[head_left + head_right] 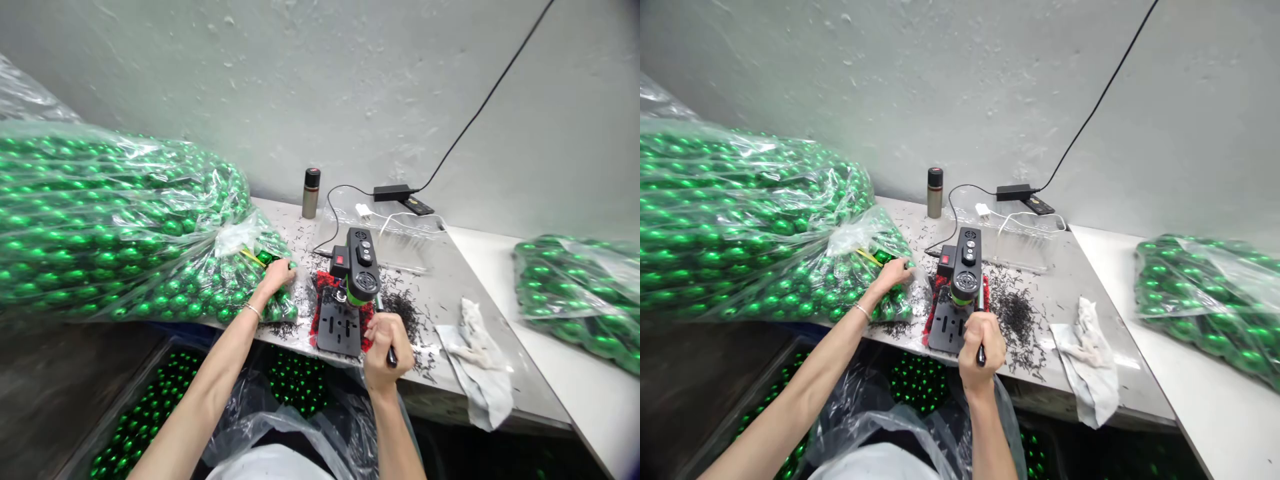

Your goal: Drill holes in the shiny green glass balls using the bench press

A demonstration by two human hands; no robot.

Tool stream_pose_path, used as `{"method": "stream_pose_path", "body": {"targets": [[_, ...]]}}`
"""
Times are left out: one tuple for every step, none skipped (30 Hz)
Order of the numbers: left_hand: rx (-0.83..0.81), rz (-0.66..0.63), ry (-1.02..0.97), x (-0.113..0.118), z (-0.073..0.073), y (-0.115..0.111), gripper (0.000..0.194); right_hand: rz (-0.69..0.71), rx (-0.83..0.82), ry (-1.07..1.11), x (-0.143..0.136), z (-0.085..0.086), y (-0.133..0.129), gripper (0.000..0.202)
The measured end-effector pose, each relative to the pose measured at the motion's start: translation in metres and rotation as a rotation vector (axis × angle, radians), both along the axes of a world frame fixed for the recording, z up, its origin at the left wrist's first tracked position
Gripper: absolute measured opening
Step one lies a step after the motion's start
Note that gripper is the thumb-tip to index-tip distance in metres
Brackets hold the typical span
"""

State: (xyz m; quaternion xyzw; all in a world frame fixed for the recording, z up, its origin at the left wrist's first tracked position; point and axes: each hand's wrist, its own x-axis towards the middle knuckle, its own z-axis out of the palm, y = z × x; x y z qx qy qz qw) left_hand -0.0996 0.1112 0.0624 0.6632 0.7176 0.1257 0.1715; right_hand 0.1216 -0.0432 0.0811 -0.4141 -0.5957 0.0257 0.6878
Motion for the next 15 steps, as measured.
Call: {"method": "stream_pose_path", "body": {"targets": [[0.005,-0.013,-0.039,-0.001,0.001,-0.004,0.026,0.001,0.004,-0.009,0.000,0.000,0.000,0.032],[0.008,-0.025,-0.096,-0.002,0.002,-0.009,0.030,0.001,0.007,-0.018,0.000,0.000,0.000,0.032],[0.010,-0.035,-0.189,-0.003,0.002,-0.016,0.035,0.000,0.009,-0.023,0.000,0.000,0.000,0.032],[0.009,-0.046,-0.322,-0.003,0.001,-0.023,0.039,-0.004,0.009,-0.024,0.000,0.000,0.000,0.032],[0.002,-0.054,-0.490,-0.001,-0.001,-0.032,0.042,-0.010,0.009,-0.022,0.000,0.000,0.000,0.032],[-0.015,-0.055,-0.680,0.001,-0.004,-0.041,0.044,-0.016,0.011,-0.019,-0.001,0.000,0.000,0.032],[-0.045,-0.046,-0.877,0.005,-0.008,-0.050,0.045,-0.021,0.014,-0.014,-0.001,0.000,0.000,0.032],[-0.087,-0.026,-1.060,0.011,-0.012,-0.060,0.043,-0.023,0.016,-0.010,-0.002,0.000,0.000,0.032],[-0.139,0.002,-1.207,0.018,-0.017,-0.068,0.040,-0.023,0.016,-0.008,-0.002,0.000,0.001,0.032],[-0.197,0.042,-1.332,0.026,-0.021,-0.076,0.037,-0.022,0.015,-0.010,-0.002,0.001,0.001,0.032],[-0.252,0.087,-1.434,0.035,-0.026,-0.083,0.035,-0.020,0.014,-0.015,-0.002,0.002,0.001,0.032],[-0.295,0.127,-1.512,0.043,-0.030,-0.088,0.033,-0.018,0.013,-0.023,-0.001,0.002,0.001,0.031],[-0.324,0.161,-1.563,0.051,-0.033,-0.093,0.032,-0.016,0.011,-0.037,-0.001,0.003,0.000,0.031],[-0.340,0.187,-1.590,0.058,-0.036,-0.097,0.032,-0.015,0.014,-0.051,0.000,0.004,0.000,0.031],[-0.342,0.205,-1.598,0.064,-0.038,-0.100,0.031,-0.013,0.017,-0.067,0.001,0.004,0.000,0.031]]}}
